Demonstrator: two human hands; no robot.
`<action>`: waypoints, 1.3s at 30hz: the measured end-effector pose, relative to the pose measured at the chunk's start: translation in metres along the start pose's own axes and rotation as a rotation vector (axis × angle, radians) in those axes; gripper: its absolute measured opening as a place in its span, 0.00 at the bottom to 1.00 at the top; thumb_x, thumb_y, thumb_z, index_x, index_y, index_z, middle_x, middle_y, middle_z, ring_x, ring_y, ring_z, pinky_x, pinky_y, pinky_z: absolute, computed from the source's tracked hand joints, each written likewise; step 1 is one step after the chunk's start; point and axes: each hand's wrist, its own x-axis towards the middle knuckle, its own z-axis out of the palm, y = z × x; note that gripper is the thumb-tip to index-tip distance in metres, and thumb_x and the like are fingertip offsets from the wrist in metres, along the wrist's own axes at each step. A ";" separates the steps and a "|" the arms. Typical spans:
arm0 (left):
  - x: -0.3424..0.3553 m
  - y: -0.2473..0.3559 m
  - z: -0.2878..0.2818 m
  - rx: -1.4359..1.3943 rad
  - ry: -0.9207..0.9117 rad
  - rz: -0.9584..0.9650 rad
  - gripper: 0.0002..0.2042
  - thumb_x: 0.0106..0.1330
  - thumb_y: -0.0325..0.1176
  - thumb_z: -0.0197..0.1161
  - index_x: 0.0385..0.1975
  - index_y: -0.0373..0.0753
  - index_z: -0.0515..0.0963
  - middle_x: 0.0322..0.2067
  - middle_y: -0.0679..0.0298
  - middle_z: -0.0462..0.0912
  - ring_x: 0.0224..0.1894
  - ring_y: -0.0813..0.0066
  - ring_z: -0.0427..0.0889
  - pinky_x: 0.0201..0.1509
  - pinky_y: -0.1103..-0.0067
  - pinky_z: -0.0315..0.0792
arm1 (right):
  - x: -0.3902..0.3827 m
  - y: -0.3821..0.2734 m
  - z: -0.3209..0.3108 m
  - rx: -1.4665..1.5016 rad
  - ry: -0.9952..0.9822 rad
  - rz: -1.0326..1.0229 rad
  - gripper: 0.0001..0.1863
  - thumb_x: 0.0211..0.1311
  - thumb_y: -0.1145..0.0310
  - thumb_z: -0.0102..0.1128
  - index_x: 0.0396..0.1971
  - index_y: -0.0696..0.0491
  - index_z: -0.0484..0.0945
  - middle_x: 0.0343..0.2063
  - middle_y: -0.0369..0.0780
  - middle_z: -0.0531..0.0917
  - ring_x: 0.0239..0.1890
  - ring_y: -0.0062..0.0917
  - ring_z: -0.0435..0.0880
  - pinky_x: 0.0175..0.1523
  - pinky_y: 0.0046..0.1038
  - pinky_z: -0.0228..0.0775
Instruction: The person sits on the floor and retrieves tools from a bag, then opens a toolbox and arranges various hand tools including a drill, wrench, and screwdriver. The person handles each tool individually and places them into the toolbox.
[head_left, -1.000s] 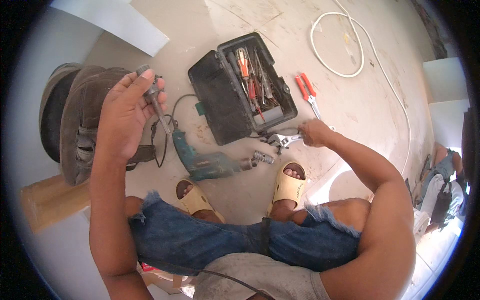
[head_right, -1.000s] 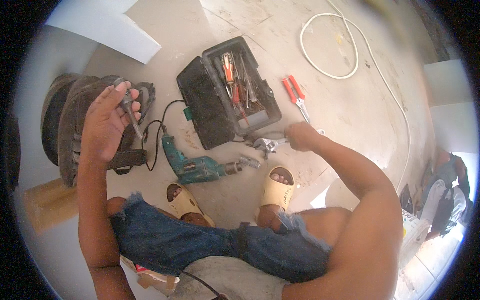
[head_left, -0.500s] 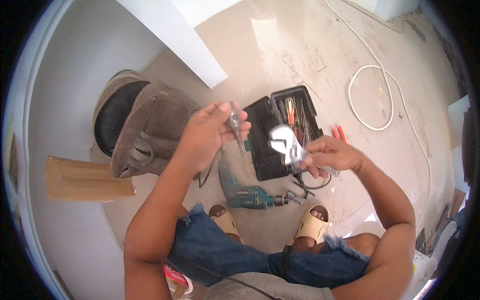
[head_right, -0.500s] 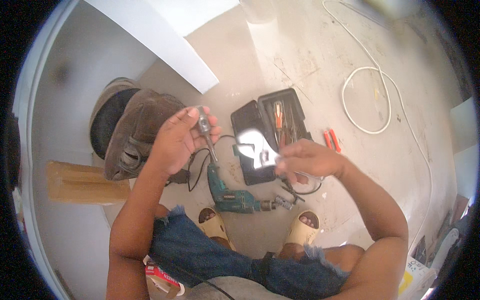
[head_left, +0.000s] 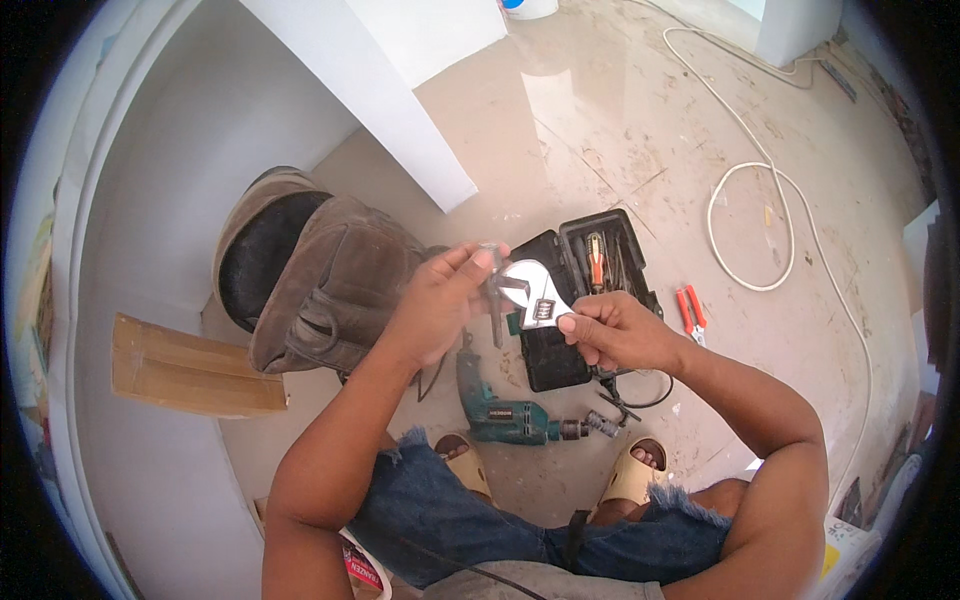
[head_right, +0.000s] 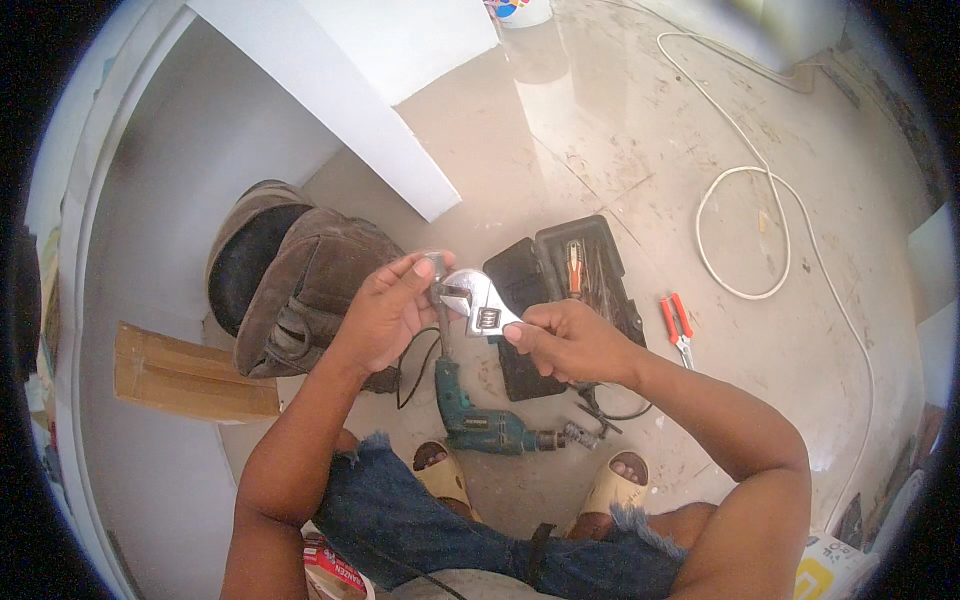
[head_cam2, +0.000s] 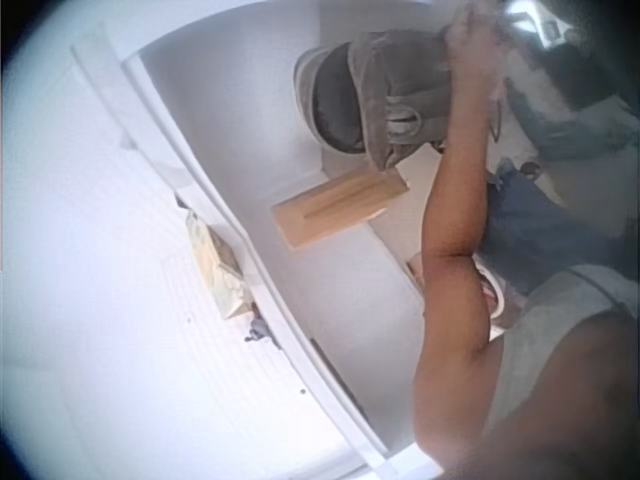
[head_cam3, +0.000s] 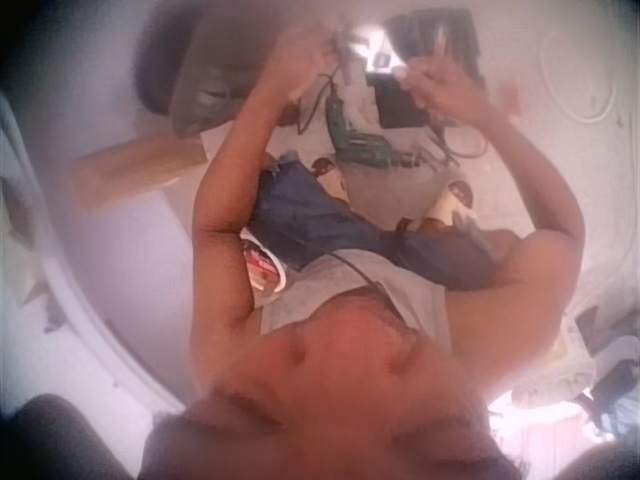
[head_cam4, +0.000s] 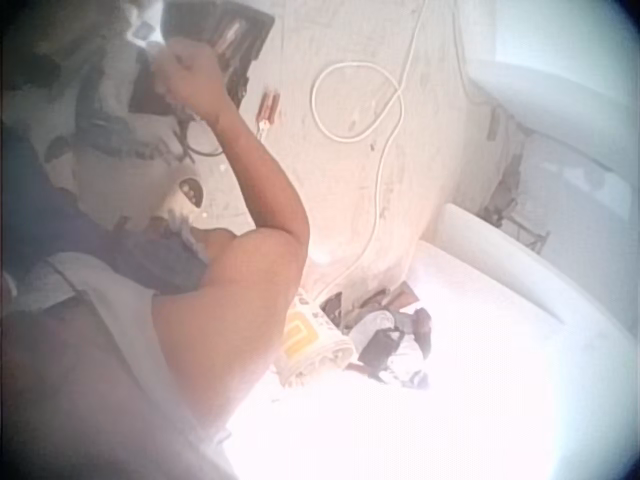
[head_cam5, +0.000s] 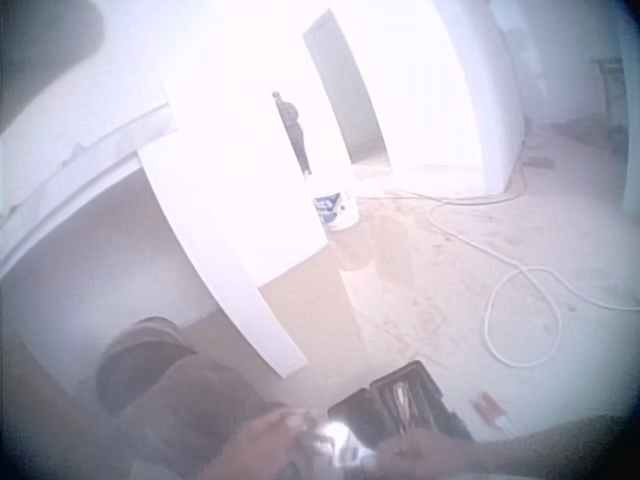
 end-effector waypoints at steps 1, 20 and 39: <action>0.001 -0.003 -0.002 -0.017 -0.021 -0.003 0.17 0.78 0.42 0.56 0.56 0.34 0.76 0.48 0.59 0.83 0.50 0.67 0.84 0.54 0.65 0.80 | 0.000 0.000 0.000 -0.004 -0.008 -0.006 0.24 0.75 0.47 0.56 0.27 0.52 0.78 0.17 0.32 0.76 0.19 0.13 0.74 0.21 0.19 0.64; -0.005 0.003 0.005 0.102 -0.020 -0.067 0.21 0.77 0.43 0.59 0.57 0.31 0.77 0.47 0.58 0.84 0.48 0.70 0.83 0.49 0.70 0.79 | 0.004 -0.008 0.008 -0.144 0.058 -0.243 0.26 0.76 0.50 0.55 0.24 0.57 0.80 0.14 0.31 0.69 0.21 0.15 0.67 0.26 0.26 0.58; -0.006 -0.003 0.002 0.138 -0.039 -0.075 0.21 0.77 0.43 0.58 0.57 0.30 0.77 0.48 0.58 0.83 0.47 0.71 0.83 0.46 0.72 0.79 | 0.002 -0.013 0.005 -0.143 -0.054 -0.185 0.25 0.77 0.50 0.53 0.27 0.57 0.79 0.15 0.33 0.73 0.18 0.16 0.70 0.25 0.25 0.62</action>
